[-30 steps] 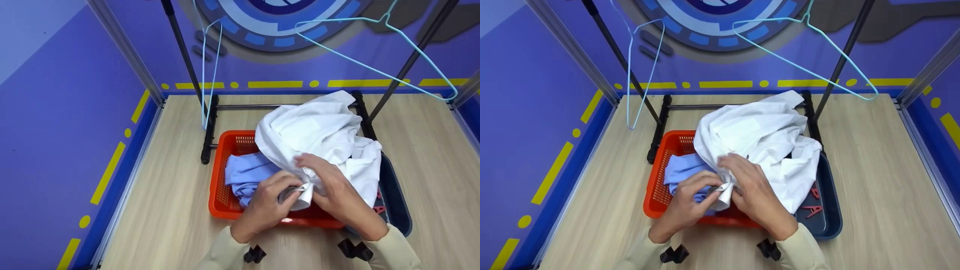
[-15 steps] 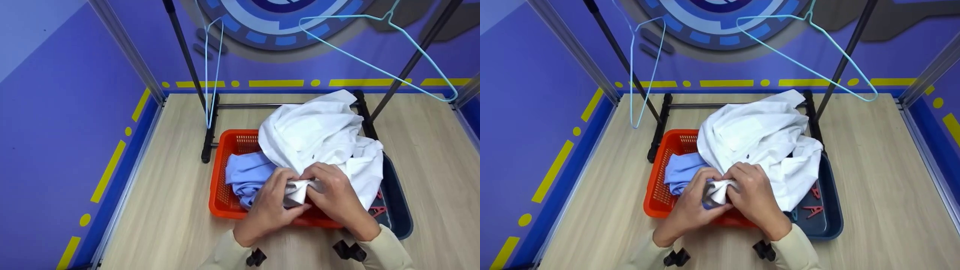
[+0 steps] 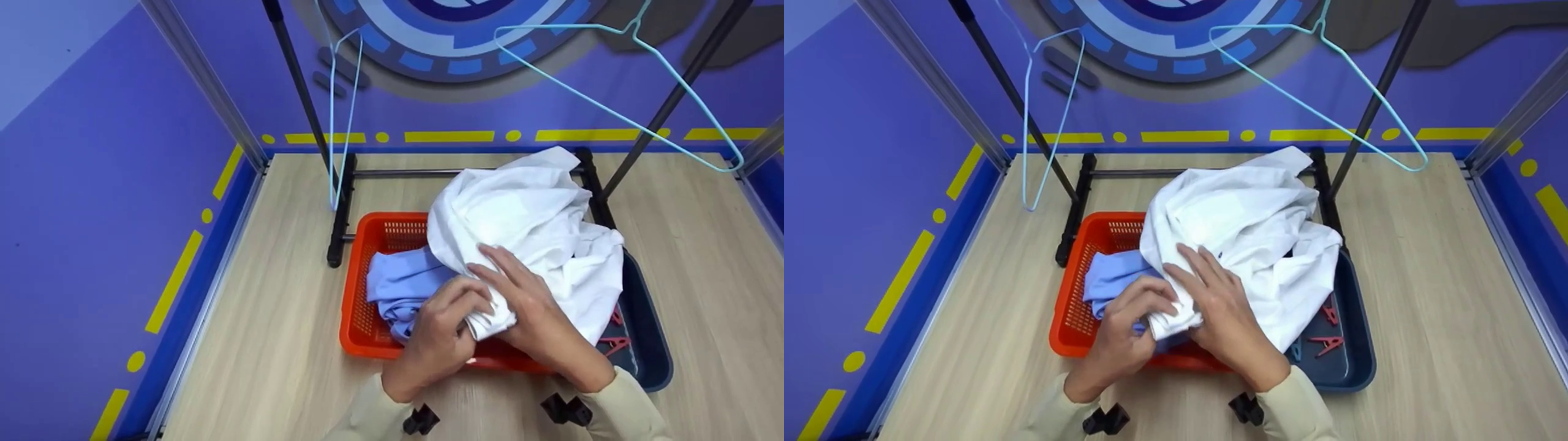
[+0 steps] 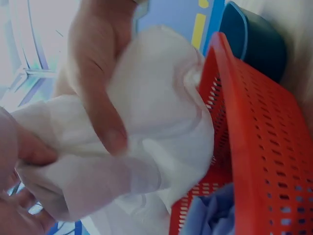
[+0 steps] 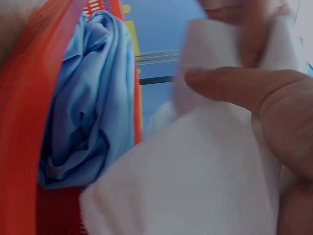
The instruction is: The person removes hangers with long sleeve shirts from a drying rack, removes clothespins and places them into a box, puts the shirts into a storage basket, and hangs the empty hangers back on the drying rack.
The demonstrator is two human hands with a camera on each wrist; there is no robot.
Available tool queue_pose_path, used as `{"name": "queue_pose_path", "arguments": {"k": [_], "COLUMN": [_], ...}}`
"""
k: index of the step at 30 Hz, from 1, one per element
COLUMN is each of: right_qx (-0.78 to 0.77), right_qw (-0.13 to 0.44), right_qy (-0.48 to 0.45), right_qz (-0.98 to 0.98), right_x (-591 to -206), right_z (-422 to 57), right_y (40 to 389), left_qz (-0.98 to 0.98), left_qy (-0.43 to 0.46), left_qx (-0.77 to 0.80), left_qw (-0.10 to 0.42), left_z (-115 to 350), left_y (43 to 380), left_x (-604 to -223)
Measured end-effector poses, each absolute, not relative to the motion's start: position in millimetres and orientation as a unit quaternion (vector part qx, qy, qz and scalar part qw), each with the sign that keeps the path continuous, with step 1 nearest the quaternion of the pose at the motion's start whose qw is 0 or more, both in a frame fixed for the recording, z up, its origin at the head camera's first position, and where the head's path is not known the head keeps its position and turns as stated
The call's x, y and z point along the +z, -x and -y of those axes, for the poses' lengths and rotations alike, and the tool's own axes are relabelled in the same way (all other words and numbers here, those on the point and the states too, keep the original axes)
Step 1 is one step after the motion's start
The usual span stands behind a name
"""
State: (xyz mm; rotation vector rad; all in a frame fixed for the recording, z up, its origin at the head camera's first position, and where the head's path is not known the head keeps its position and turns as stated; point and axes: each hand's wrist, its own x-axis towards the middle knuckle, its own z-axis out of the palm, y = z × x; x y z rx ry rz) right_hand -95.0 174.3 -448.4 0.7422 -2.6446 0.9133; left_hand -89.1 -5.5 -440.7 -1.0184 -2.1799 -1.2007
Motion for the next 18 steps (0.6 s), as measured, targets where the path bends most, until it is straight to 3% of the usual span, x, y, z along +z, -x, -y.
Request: {"name": "queue_pose_path", "arguments": {"k": [7,14,18], "right_qx": [0.303,0.294,0.302], "right_qw": [0.163,0.247,0.287], "right_qy": [-0.237,-0.203,-0.181], "right_qz": [0.909,0.901,0.891], "right_x": [-458,-463,-462], "right_z": [-172,-183,-196], "right_y": [106,116,120], "left_qz": [0.729,0.682,0.669], "left_qy": [0.467,0.479,0.480], "left_qx": [-0.448,-0.531,-0.545], "left_qw": [0.223,0.154,0.160], "left_z": [9,21,28], "left_y": [80,66,60], "left_x": [-427,-408,-396]}}
